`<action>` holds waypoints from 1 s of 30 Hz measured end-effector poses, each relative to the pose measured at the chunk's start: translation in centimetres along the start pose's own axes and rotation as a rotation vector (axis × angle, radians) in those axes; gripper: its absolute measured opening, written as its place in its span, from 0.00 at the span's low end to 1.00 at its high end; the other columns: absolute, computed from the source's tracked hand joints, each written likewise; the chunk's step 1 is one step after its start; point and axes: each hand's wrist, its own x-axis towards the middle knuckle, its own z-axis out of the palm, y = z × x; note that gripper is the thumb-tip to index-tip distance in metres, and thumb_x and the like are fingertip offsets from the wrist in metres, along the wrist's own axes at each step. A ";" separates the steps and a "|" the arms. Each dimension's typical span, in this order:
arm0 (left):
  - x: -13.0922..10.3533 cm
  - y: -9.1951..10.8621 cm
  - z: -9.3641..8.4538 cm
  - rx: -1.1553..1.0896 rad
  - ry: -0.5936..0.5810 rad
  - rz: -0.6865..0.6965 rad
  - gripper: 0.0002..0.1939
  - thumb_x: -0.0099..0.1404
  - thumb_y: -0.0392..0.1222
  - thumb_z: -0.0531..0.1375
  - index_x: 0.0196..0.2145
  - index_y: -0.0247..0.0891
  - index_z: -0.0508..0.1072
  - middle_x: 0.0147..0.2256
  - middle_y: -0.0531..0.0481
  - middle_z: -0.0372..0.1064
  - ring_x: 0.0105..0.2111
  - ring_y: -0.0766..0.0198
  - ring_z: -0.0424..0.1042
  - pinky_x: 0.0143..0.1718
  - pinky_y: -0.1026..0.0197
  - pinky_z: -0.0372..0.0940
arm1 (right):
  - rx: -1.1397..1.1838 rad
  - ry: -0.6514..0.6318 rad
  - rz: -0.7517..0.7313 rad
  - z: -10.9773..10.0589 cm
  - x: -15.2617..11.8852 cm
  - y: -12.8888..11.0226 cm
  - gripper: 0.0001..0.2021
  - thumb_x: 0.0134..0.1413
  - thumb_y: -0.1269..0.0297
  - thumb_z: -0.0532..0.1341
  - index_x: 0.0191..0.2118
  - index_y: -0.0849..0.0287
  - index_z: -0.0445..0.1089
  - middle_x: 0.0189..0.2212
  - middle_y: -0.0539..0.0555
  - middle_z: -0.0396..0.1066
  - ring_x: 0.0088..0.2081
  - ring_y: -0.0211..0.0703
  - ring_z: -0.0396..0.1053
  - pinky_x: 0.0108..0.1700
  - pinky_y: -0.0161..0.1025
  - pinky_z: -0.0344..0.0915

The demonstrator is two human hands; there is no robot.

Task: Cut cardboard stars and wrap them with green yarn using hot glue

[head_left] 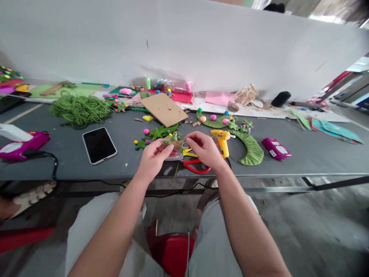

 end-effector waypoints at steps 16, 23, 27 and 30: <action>0.4 -1.4 -0.2 -0.207 0.044 0.016 0.10 0.64 0.46 0.68 0.35 0.36 0.79 0.39 0.47 0.77 0.41 0.58 0.75 0.47 0.57 0.71 | -0.090 0.027 -0.035 1.3 1.0 0.5 0.10 0.64 0.58 0.60 0.38 0.59 0.72 0.31 0.50 0.72 0.31 0.38 0.65 0.35 0.37 0.62; 0.6 -1.4 0.3 -0.171 0.121 -0.068 0.15 0.55 0.48 0.73 0.32 0.34 0.78 0.34 0.45 0.78 0.33 0.56 0.78 0.38 0.55 0.74 | 0.030 0.053 -0.039 1.9 1.7 1.2 0.10 0.64 0.58 0.60 0.37 0.59 0.71 0.30 0.51 0.74 0.31 0.37 0.68 0.36 0.36 0.64; 0.6 -1.4 0.5 -0.164 0.149 -0.060 0.15 0.54 0.46 0.74 0.34 0.34 0.79 0.35 0.45 0.79 0.34 0.57 0.79 0.38 0.56 0.75 | 0.041 0.107 -0.042 2.0 2.0 1.5 0.10 0.61 0.58 0.63 0.37 0.60 0.73 0.30 0.51 0.75 0.31 0.38 0.70 0.36 0.37 0.65; 0.6 -1.5 0.6 -0.167 0.155 -0.081 0.17 0.52 0.44 0.75 0.38 0.34 0.81 0.36 0.44 0.80 0.34 0.57 0.80 0.37 0.57 0.76 | 0.035 0.125 -0.040 2.1 2.0 1.6 0.10 0.60 0.58 0.63 0.37 0.60 0.75 0.30 0.51 0.75 0.30 0.38 0.69 0.35 0.37 0.65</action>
